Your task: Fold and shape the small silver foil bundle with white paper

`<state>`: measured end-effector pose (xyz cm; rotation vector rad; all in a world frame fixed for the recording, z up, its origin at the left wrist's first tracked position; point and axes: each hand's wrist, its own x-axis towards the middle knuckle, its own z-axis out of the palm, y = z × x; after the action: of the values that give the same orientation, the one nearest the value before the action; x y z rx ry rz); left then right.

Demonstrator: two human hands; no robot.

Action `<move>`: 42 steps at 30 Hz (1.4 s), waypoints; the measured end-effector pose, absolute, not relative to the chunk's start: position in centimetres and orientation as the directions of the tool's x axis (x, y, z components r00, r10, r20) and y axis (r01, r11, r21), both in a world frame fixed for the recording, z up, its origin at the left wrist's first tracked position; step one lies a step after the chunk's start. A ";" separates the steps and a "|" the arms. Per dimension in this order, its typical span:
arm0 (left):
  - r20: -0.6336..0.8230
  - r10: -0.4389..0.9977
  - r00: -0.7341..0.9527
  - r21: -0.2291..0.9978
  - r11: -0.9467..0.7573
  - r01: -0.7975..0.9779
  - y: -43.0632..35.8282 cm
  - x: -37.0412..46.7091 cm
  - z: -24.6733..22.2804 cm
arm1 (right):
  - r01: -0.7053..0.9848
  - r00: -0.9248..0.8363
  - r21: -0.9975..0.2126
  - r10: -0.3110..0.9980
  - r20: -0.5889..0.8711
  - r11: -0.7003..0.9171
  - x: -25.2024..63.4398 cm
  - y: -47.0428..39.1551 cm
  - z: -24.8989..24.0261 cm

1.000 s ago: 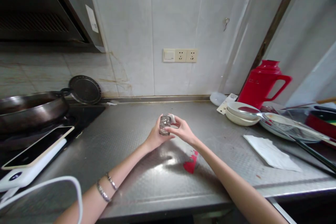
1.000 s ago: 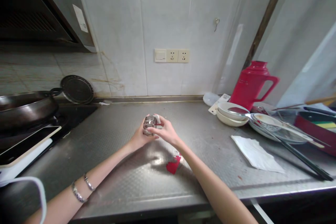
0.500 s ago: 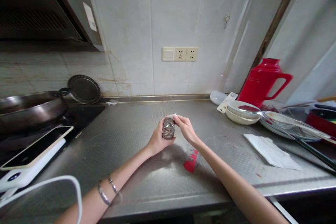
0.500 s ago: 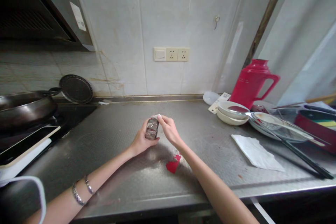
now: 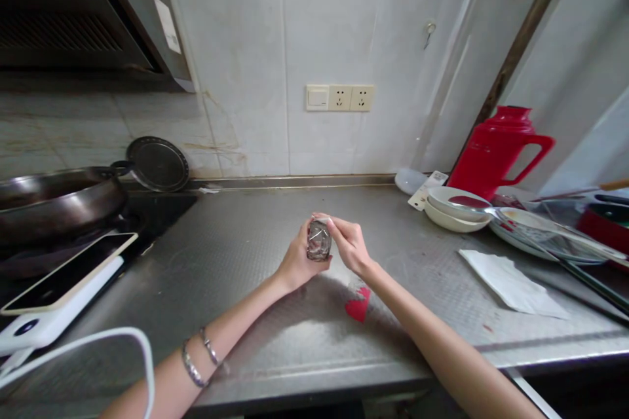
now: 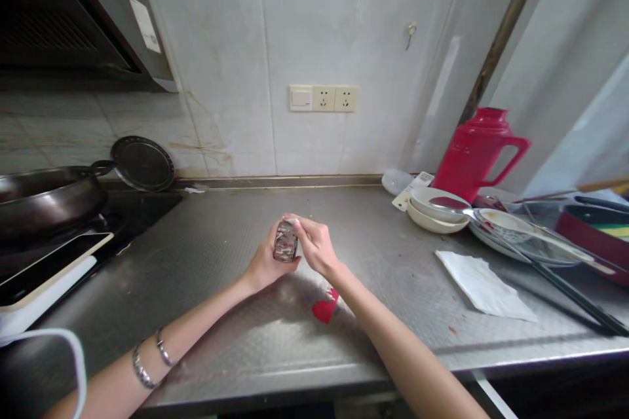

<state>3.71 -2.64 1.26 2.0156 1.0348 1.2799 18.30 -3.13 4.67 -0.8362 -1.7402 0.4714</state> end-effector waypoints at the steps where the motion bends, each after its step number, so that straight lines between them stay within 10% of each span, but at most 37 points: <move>1: 0.499 0.827 0.258 0.765 -0.560 0.319 -2.7 3.7 1.3 | 0.318 -0.170 -0.650 0.716 0.677 0.691 18.4 -3.2 4.7; 13: 0.442 0.860 0.255 0.813 -0.504 0.291 -3.4 3.9 2.2 | 0.422 -0.447 -0.264 0.453 0.772 0.867 18.7 -3.5 4.9; 19: 0.441 0.863 0.246 0.828 -0.497 0.258 -2.7 4.0 1.4 | 0.298 -0.457 -0.386 0.486 0.745 0.873 18.9 -4.4 6.0; 24: 0.419 0.883 0.212 0.817 -0.469 0.335 -2.6 3.9 1.5 | 0.356 -0.004 -0.634 0.679 0.734 0.687 18.7 -3.8 6.3; 32: 0.420 0.883 0.210 0.799 -0.469 0.377 -2.8 4.0 1.8 | 0.431 -0.394 -0.311 0.487 0.780 0.847 18.2 -2.8 4.7; 42: 0.405 0.899 0.168 0.826 -0.439 0.354 -2.7 3.8 2.0 | 0.339 -0.370 -0.317 0.436 0.821 0.886 17.6 -4.2 5.3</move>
<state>3.82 -2.67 1.99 1.8859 1.1818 1.2499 17.60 -4.23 5.31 -0.5647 -1.9896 0.1139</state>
